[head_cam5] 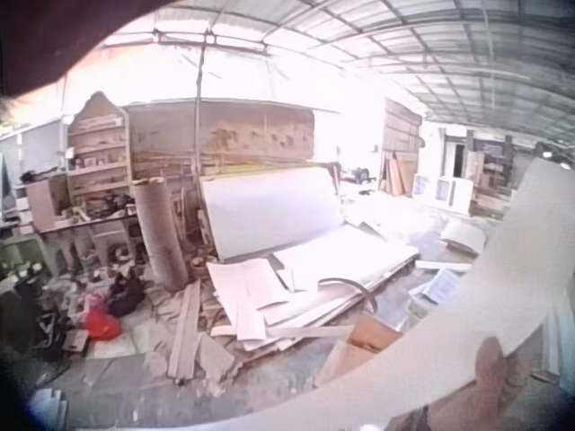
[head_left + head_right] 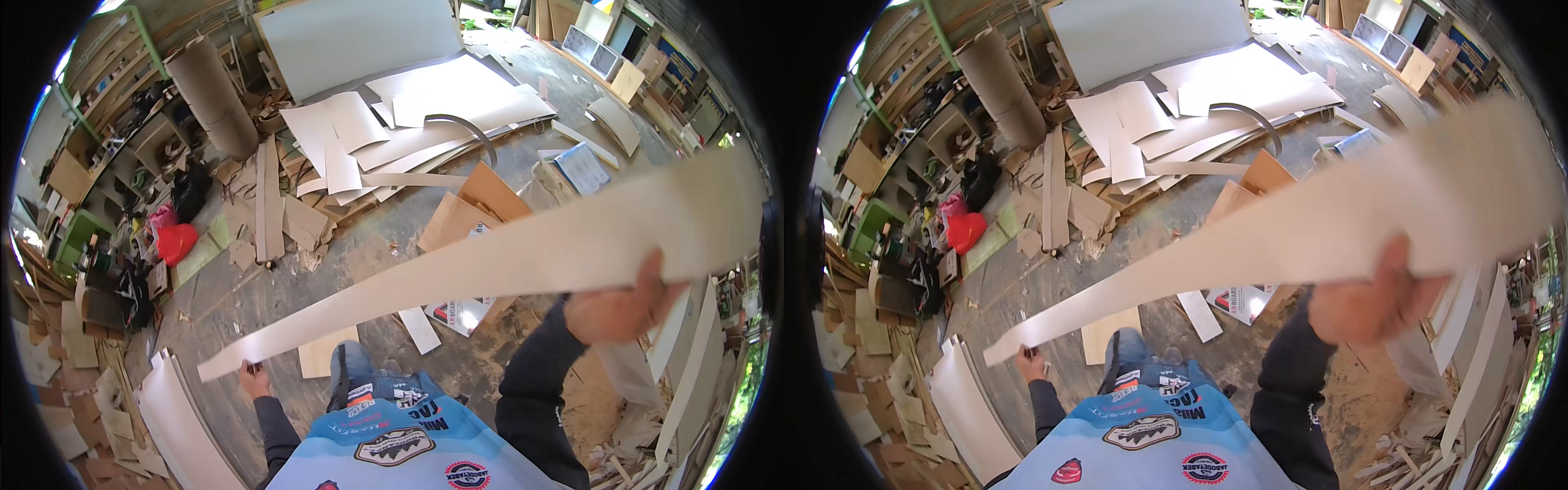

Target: The person hammers a wooden plank into a larger panel, moves several white boards aside, and then uses a tape measure and pencil to mark the large panel.

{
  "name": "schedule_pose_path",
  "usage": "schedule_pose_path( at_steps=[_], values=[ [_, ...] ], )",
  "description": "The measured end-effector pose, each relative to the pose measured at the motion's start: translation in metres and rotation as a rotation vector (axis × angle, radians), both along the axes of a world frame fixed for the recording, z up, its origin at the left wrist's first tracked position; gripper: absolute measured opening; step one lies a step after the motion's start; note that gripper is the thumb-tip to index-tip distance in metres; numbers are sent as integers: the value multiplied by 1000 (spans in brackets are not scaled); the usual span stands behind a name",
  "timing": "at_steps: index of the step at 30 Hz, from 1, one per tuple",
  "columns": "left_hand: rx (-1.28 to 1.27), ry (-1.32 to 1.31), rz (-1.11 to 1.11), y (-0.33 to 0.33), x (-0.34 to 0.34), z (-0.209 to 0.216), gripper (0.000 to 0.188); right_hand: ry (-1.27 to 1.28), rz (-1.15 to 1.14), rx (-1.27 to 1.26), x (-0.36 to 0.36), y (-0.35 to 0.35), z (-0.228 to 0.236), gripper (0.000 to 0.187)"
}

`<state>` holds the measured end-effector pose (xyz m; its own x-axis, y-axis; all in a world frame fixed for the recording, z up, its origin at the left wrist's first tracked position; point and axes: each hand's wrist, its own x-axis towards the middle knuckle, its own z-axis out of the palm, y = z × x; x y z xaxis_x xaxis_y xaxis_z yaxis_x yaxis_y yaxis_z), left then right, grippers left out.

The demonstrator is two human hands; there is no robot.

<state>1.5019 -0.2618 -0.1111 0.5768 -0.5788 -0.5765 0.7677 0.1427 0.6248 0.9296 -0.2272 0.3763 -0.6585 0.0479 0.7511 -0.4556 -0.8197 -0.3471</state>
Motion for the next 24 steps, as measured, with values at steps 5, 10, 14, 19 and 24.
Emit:
schedule_pose_path(
  at_steps=[5, 10, 14, 19, 24],
  values=[
    [86, -632, -70, -18, 55, -51, 14, -173, 355, 155, 24, -170, -37, 36],
    [884, -1599, -367, -87, 63, -79, 14, -276, 715, 264, 20, -336, -92, 25],
    [1251, -1839, -438, -164, 82, -60, 17, -341, 855, 369, 35, -475, -130, 23],
    [1447, -1657, -488, -274, 108, -26, 12, -406, 938, 474, 53, -603, -150, 29],
    [1367, -1482, -360, -355, 95, 12, 28, -367, 893, 540, 25, -720, -195, 28]
  ],
)
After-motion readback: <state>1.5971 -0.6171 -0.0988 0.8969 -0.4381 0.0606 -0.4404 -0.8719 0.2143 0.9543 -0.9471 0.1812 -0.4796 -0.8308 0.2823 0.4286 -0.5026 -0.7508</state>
